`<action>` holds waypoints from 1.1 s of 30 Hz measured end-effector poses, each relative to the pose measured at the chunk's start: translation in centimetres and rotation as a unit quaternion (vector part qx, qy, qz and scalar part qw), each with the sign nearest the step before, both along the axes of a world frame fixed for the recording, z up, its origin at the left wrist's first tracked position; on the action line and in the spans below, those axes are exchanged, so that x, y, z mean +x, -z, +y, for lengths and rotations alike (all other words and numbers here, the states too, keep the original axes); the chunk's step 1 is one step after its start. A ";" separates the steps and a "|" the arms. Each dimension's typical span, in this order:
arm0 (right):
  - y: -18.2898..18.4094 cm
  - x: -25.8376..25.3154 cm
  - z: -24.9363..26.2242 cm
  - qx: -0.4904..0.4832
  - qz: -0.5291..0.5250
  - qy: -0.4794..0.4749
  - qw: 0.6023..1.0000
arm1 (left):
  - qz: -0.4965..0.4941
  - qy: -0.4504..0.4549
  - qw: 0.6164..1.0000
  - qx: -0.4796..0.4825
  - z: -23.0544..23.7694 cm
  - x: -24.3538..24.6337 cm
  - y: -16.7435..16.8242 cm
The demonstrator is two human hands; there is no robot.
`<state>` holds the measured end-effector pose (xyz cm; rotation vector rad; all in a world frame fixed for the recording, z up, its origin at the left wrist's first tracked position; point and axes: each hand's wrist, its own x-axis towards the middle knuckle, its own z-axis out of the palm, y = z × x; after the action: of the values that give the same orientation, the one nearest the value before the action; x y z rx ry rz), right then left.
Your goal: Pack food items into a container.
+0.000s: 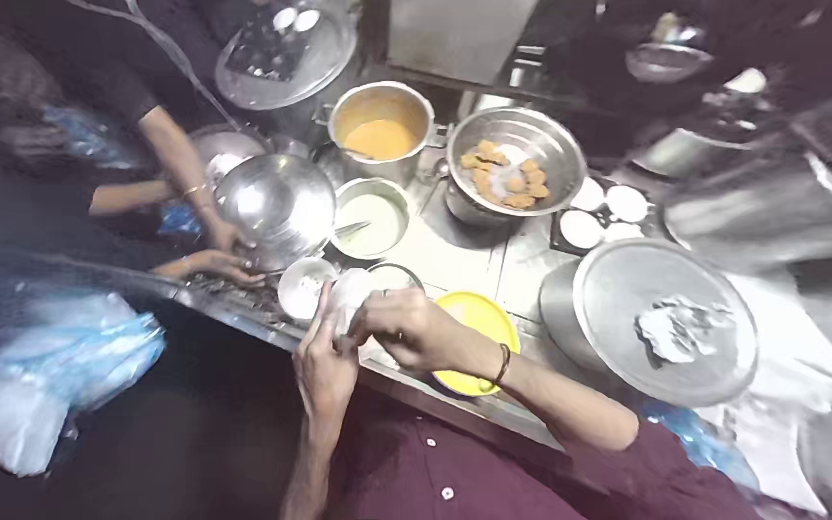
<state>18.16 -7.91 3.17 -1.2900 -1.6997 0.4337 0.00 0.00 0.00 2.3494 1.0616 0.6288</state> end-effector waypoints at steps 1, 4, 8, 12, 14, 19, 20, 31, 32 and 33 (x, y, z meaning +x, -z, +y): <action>0.5 0.0 -1.9 -0.102 -0.085 0.039 0.990 | -0.002 0.053 0.999 -0.010 -0.1 1.4 -0.5; 2.8 0.3 -4.7 -0.342 -0.222 0.174 0.896 | 0.002 0.179 0.984 -0.027 -1.8 4.7 -1.0; 4.1 2.0 -8.1 -0.272 -0.269 0.259 0.887 | 0.033 0.236 0.971 -0.011 -4.4 8.2 0.9; 5.4 5.1 -11.5 -0.166 -0.227 0.211 0.936 | 0.060 0.190 0.977 -0.073 -6.7 10.5 0.9; 5.6 6.0 -12.5 -0.146 -0.191 0.194 0.951 | 0.060 0.178 0.973 -0.132 -8.6 11.2 0.4; 7.0 6.5 -14.4 -0.269 -0.264 0.162 0.912 | 0.053 0.155 0.978 -0.126 -13.7 12.1 0.8; 7.6 6.5 -14.8 -0.246 -0.256 0.155 0.922 | 0.056 0.138 0.982 -0.120 -14.2 12.0 1.0; 14.5 13.3 0.9 -0.217 0.143 0.153 0.953 | -0.037 -0.176 0.981 -0.069 -13.7 3.4 1.1; 17.1 13.9 4.4 -0.241 0.071 0.147 0.957 | -0.046 -0.177 0.981 -0.066 -13.5 2.8 1.1; 19.8 14.1 7.7 -0.248 0.008 0.138 0.959 | -0.051 -0.176 0.981 -0.070 -13.3 2.4 1.2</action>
<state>32.30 -0.17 -16.59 -1.8522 -1.4109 0.7294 2.42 -13.32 -1.18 2.0021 1.4391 0.7662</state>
